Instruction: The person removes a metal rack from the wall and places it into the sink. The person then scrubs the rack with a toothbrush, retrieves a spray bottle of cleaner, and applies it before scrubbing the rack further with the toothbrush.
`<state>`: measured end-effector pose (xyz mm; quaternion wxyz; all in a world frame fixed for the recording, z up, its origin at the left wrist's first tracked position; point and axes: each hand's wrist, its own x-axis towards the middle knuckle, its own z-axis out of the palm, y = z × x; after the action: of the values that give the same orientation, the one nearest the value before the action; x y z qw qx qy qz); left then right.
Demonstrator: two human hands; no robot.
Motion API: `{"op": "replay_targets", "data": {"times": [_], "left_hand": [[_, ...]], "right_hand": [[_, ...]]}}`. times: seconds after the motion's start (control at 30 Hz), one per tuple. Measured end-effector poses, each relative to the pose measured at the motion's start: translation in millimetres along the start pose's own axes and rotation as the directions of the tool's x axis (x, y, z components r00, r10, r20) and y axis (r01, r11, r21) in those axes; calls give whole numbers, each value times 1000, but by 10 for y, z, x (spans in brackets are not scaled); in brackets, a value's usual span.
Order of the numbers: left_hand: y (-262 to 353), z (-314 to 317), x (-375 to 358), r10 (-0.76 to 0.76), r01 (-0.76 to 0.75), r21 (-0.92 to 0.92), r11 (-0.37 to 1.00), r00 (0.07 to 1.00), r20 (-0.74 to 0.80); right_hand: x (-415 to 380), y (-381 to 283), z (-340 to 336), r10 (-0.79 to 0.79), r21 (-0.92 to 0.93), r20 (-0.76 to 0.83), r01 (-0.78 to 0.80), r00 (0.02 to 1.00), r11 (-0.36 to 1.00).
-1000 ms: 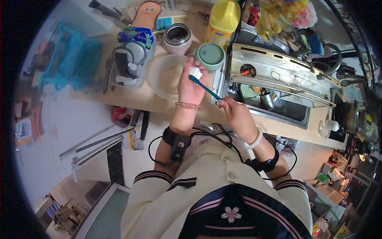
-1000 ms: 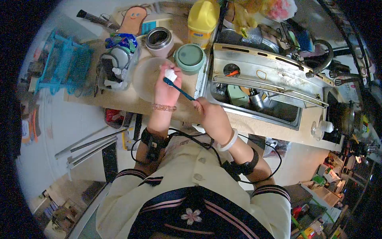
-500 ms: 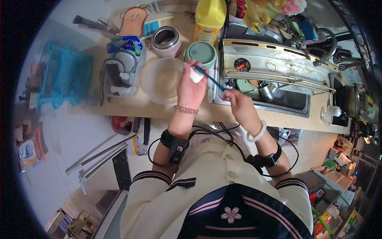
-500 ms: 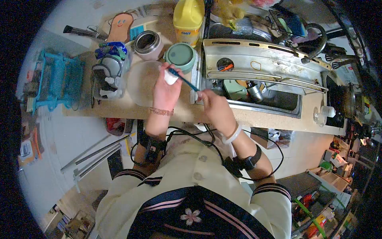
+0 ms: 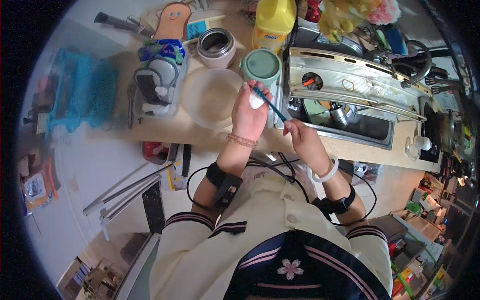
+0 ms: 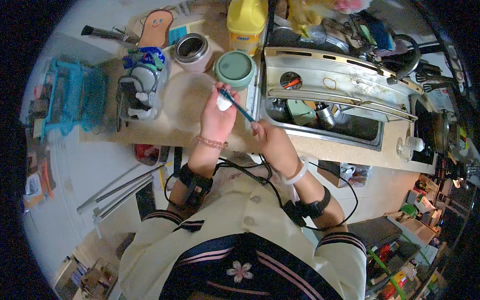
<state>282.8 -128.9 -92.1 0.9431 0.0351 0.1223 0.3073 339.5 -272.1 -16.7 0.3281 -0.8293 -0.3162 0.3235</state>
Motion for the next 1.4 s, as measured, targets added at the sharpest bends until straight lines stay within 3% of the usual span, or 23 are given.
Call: {"op": "replay_targets", "data": {"times": [0.07,0.1,0.2,0.23,0.27,0.33,0.43,0.53,0.57,0.67,0.73,0.83,0.9,1.0,1.07,1.13,1.17,1.27,1.4], "left_hand": [[38,-99,19,-10,9,-9,1000,996,-86],[32,-61,6,-10,12,14,1000,996,-86],[-59,-22,-38,-17,23,54,998,994,-112],[-46,-62,-19,-29,38,59,998,990,-141],[-26,-98,27,-41,52,67,996,986,-160],[38,-79,13,-152,162,139,977,985,-84],[71,-204,61,-292,297,384,874,954,-73],[17,-598,75,-352,238,821,520,935,-48],[2,-708,88,-356,194,945,262,930,-92],[9,-597,33,-379,17,950,-311,915,-140],[-31,-1012,118,-394,-367,775,-515,904,166],[-11,-747,89,-360,-269,754,-600,932,46],[2,-697,107,-359,-286,740,-609,931,64],[-7,-562,72,-341,-284,650,-705,939,41],[-72,-480,50,-357,-330,582,-744,931,71],[-192,-141,-28,-323,-274,640,-718,946,42],[-260,31,-61,-309,-245,667,-704,951,24],[-491,306,37,-291,-489,701,-520,872,393],[-907,619,303,-266,-495,778,-388,868,419]], "right_hand": [[-59,99,62,-83,5,89,83,993,997],[-26,133,74,-211,49,-6,211,977,976],[16,113,-7,100,117,104,-112,990,987],[13,236,25,28,112,117,-41,993,993],[15,275,-59,136,318,253,-215,958,923],[-35,355,-237,226,584,551,-565,803,583],[-143,577,-305,84,738,611,-604,787,301],[-252,698,-357,-25,770,633,-626,774,125],[-292,738,-360,-35,772,634,-629,772,93],[-456,893,-382,-28,810,586,-585,810,36],[-557,960,-450,3,847,531,-530,848,42],[-741,873,-665,217,891,391,-427,895,157],[-819,881,-809,347,895,284,-377,894,239],[-843,1011,-995,369,848,32,-221,929,482],[-818,1093,-1152,437,673,-93,-267,894,689],[-789,1216,-1306,268,414,-258,-145,928,899],[-778,1175,-1403,396,507,-289,-211,872,836],[-709,1408,-1631,223,280,-465,-97,857,955],[-652,1404,-2118,101,72,-569,-73,816,995]]}}
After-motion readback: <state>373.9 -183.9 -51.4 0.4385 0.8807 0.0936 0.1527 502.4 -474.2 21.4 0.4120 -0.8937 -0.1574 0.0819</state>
